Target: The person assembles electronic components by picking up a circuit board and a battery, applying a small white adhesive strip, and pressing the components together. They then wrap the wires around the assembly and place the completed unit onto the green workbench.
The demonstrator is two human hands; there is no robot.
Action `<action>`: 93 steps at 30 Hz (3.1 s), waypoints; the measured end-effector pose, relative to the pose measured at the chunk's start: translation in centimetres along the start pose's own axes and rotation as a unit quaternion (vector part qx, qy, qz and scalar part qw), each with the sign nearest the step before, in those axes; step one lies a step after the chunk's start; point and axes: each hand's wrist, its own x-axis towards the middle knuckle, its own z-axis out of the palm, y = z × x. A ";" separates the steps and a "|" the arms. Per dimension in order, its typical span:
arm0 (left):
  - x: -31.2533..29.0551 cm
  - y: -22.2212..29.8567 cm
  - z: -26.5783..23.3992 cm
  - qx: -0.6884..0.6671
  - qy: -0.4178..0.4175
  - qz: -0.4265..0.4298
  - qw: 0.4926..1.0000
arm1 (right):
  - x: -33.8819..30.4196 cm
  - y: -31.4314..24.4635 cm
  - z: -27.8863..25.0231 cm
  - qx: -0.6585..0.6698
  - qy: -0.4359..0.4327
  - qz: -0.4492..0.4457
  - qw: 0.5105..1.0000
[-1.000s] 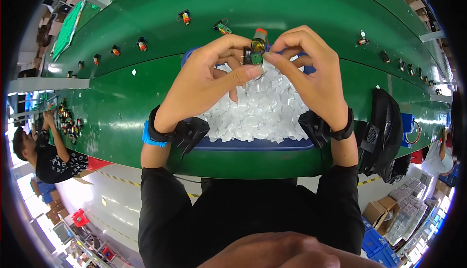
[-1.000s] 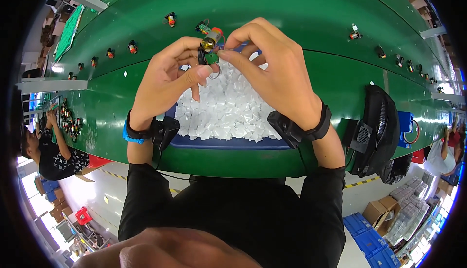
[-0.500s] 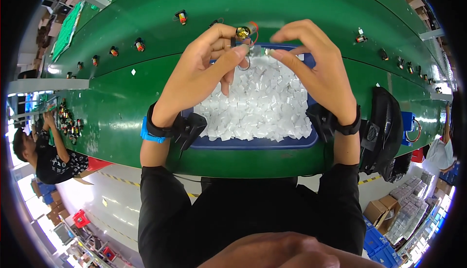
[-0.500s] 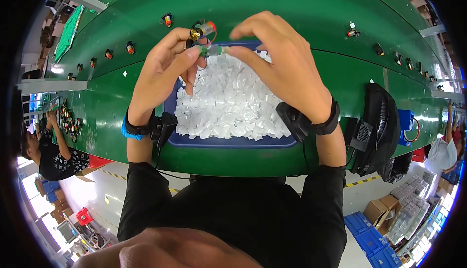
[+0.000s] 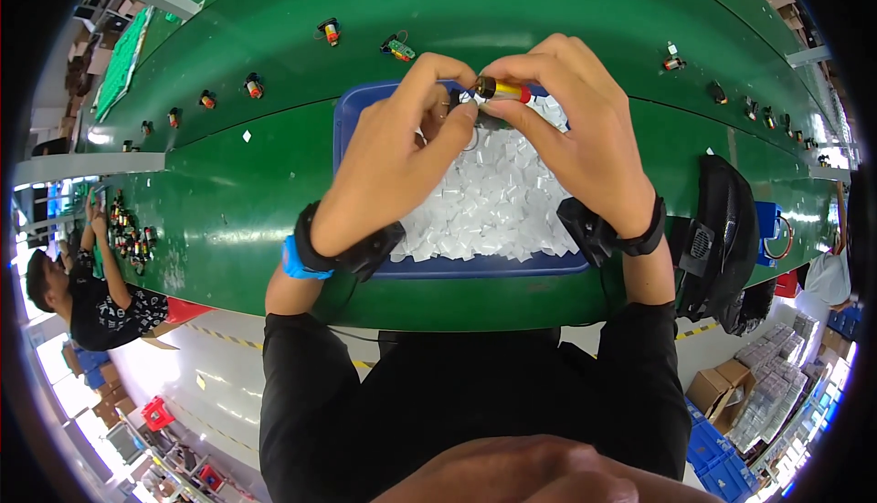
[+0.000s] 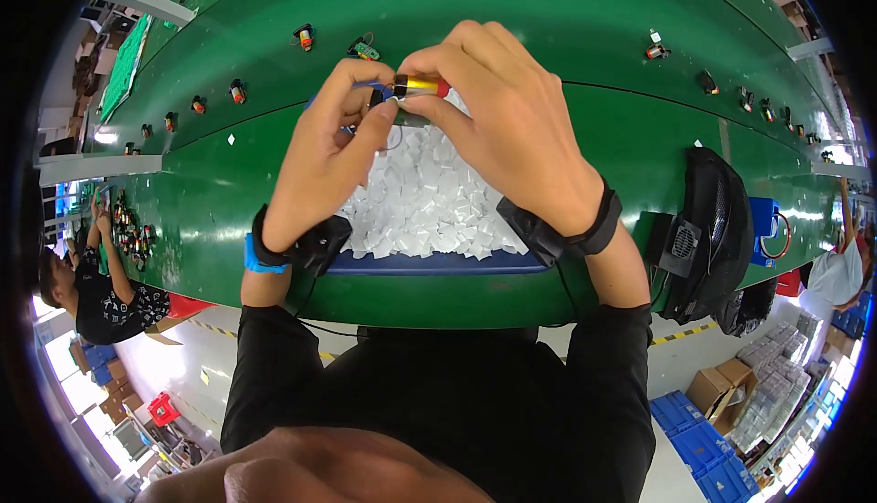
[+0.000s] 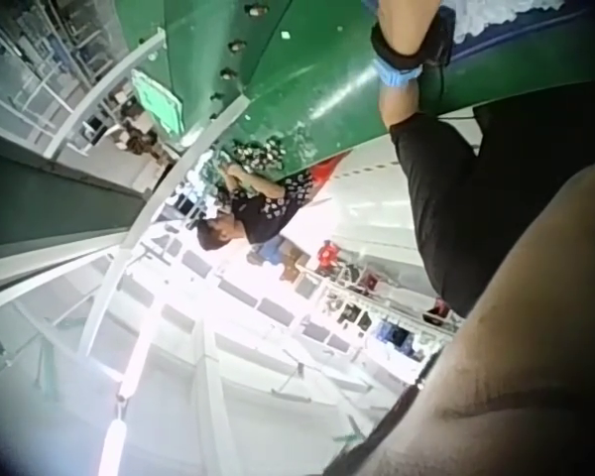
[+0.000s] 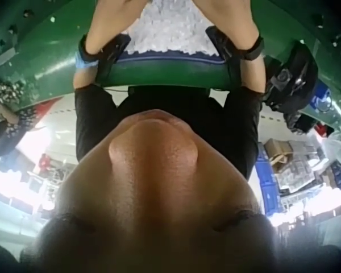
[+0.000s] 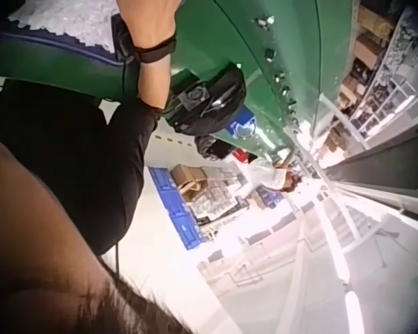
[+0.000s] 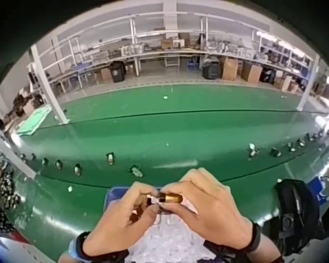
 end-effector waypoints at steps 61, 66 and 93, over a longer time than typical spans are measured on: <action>0.3 0.1 -0.1 -0.261 0.027 0.137 0.955 | -0.8 -2.3 0.3 0.139 0.102 0.053 0.984; 0.1 0.1 0.4 -0.189 0.073 0.209 0.957 | -0.8 -2.4 -0.1 0.229 0.081 0.109 0.964; 12.4 -7.8 -6.1 0.030 -0.095 -0.156 0.983 | -2.5 -3.6 -0.1 -0.037 0.023 -0.010 0.999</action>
